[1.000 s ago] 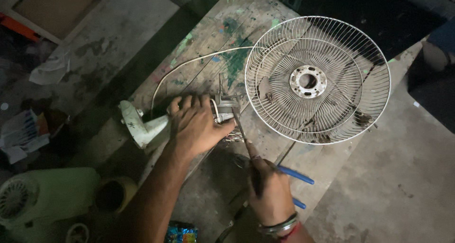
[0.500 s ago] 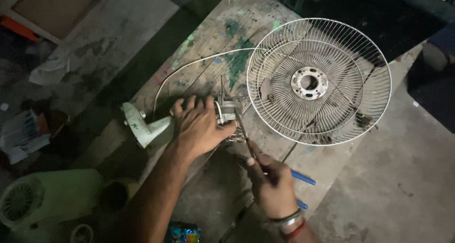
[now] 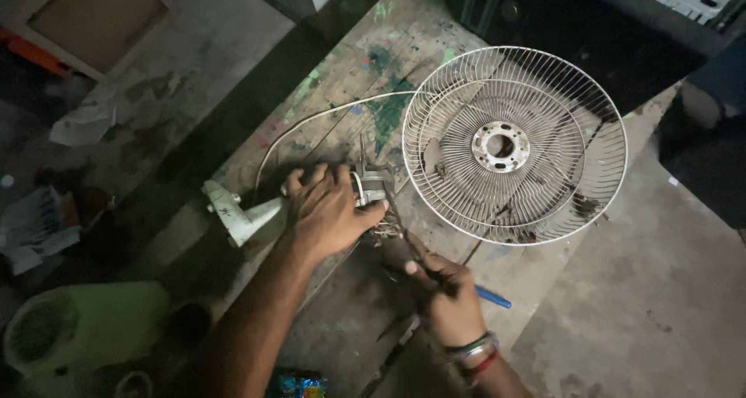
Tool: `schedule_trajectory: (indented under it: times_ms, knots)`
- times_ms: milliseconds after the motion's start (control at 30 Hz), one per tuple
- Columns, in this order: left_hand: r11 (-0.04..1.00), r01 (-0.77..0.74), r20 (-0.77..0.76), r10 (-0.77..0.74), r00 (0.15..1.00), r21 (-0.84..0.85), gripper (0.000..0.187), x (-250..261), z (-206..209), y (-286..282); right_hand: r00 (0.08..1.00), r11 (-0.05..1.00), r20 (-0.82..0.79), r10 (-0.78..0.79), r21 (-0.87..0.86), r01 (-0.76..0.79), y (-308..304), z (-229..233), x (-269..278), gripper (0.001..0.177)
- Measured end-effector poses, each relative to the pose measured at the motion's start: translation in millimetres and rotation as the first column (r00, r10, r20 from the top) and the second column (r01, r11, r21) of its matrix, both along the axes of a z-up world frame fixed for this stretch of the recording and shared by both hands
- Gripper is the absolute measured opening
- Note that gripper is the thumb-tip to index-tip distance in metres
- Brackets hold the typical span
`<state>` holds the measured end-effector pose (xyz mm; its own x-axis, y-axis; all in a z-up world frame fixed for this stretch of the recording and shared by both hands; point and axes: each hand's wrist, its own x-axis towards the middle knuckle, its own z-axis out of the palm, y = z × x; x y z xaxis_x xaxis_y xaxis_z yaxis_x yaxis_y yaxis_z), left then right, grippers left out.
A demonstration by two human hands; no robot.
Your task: The person disassembles and works on a fan motor using pliers and a screwdriver, removing small parts and adjusting wires.
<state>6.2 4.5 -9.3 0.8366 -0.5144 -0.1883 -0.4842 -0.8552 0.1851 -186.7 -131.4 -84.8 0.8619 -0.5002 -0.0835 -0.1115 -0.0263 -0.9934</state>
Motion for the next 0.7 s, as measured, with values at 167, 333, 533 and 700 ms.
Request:
schedule_trajectory:
  times_ms: [167, 333, 533, 700]
  knots:
    - [0.999, 0.039, 0.040, -0.039, 0.998, 0.009, 0.101, -4.4, -1.2, 0.9, 0.947, 0.976, -0.309, 0.089, -0.161, -0.144, -19.7, 57.6, -8.4, 0.035]
    - [0.996, 0.075, 0.123, -0.069, 0.990, -0.041, 0.095, -20.4, 0.0, 14.7, 0.935, 0.987, -0.354, 0.028, -0.139, -0.082, -10.7, 103.5, -6.9, 0.039]
    - [0.961, 0.156, 0.296, -0.084, 0.952, -0.229, 0.096, -52.9, -0.4, 40.6, 0.943, 0.888, -0.260, 0.209, -0.353, -0.295, -20.1, 98.9, -14.6, 0.051]
    - [0.923, 0.138, 0.349, -0.004, 0.937, -0.359, 0.103, -74.6, -2.3, 52.2, 0.882, 0.835, -0.139, 0.451, -0.283, -0.472, -39.6, 98.6, -24.6, 0.041]
